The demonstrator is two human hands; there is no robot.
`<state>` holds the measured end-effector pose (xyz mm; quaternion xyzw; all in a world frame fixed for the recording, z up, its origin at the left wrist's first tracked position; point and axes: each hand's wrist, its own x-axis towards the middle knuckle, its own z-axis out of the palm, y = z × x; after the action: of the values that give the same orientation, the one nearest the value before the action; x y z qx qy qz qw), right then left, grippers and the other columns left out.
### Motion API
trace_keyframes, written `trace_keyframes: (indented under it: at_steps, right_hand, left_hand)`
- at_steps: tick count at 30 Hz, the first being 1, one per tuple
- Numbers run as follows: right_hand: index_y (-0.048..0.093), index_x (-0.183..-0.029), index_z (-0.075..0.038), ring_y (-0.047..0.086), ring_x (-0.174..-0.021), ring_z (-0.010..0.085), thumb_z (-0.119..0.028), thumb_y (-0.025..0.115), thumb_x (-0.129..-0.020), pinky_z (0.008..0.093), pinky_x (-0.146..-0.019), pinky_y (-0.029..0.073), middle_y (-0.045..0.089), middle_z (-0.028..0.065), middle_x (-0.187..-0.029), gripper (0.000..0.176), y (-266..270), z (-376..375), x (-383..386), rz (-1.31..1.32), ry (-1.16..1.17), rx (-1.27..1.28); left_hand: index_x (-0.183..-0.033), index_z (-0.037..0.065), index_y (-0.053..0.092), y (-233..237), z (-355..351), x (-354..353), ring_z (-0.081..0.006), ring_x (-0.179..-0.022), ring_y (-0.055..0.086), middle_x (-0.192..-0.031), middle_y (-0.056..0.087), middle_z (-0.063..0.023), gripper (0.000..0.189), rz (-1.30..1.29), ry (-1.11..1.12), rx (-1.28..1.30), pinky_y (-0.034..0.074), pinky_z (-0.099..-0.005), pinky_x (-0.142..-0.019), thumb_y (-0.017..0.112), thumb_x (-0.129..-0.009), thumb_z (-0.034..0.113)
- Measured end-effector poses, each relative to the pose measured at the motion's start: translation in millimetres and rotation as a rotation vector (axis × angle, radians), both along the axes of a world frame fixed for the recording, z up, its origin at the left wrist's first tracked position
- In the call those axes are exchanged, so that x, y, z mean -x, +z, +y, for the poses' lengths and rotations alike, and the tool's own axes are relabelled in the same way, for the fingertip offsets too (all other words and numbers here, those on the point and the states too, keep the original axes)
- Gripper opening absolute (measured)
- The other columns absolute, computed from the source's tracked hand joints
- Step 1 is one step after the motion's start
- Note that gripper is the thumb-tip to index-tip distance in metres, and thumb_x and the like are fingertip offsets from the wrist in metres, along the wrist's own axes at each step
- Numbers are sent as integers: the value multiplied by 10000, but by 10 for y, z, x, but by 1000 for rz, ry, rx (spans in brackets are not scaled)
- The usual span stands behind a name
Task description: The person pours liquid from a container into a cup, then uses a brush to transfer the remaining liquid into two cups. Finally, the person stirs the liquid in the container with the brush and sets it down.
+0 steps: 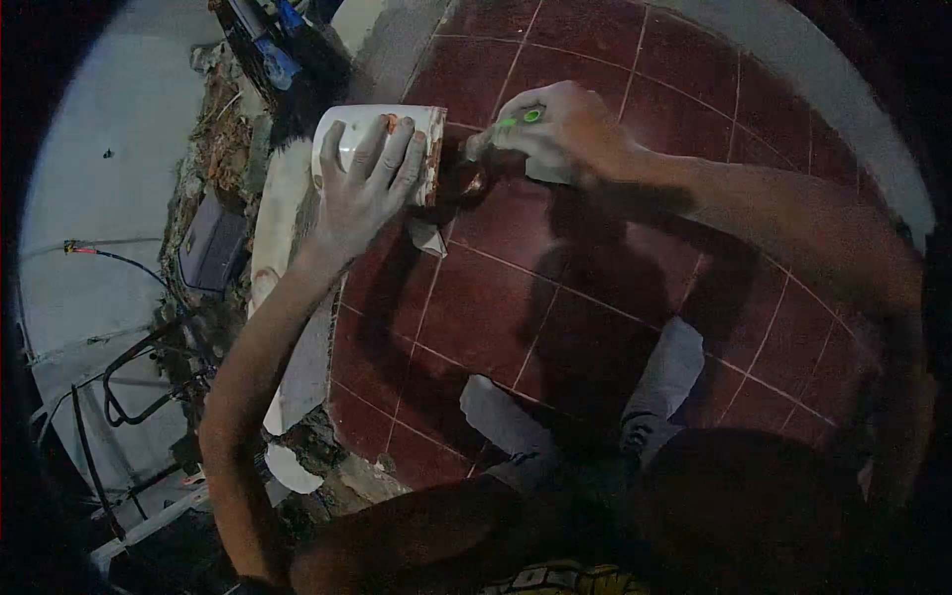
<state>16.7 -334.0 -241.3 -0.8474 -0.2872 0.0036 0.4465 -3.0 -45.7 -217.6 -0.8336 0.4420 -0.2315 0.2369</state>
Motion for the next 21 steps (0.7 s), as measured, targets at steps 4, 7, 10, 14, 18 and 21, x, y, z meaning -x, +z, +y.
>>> trace_keyframes:
  at_steps: [4,7,10,14,18,21]
  right_hand:
    - [777,-967,-100,715,-822,281,-451,718,-854,405,-806,559,738,127,-893,373,76,-95,58,195,-149,11]
    - [770,-978,-96,718,-828,288,-440,716,-864,403,-808,560,739,137,-913,367,-84,-129,0,100,-112,24]
    - [766,-986,-94,719,-831,293,-447,724,-853,398,-805,557,739,143,-915,380,-165,-197,-10,-175,-49,114]
    - [770,-971,-105,716,-805,274,-440,728,-847,379,-794,553,735,129,-866,360,-93,-172,19,270,-223,-72]
    - [774,-950,-100,710,-769,252,-432,731,-843,373,-790,550,729,124,-822,351,-27,-180,-36,229,-252,-116]
    - [779,-925,-105,701,-767,239,-431,728,-845,384,-786,549,729,124,-826,339,19,-159,-35,193,-222,-140]
  left_hand:
    - [-1398,60,489,-87,73,-59,-274,-1361,433,-1475,457,-103,599,-9,-13,40,268,-619,-1132,643,-833,187]
    - [-1402,50,483,-105,95,-81,-279,-1360,432,-1477,457,-104,629,-49,-35,-14,253,-612,-1139,660,-822,218]
    - [-1381,105,507,-118,96,-49,-251,-1345,444,-1477,458,-70,517,2,16,44,263,-641,-1121,582,-891,255]
    - [-1382,95,505,-96,74,-4,-256,-1351,439,-1479,460,-73,534,30,49,16,262,-638,-1116,600,-875,232]
    - [-1398,89,489,-86,88,-19,-261,-1353,438,-1479,461,-82,555,20,44,18,252,-623,-1124,604,-879,250]
    - [-1401,89,492,-94,73,-18,-261,-1346,447,-1476,466,-80,560,47,38,70,250,-614,-1126,603,-874,243]
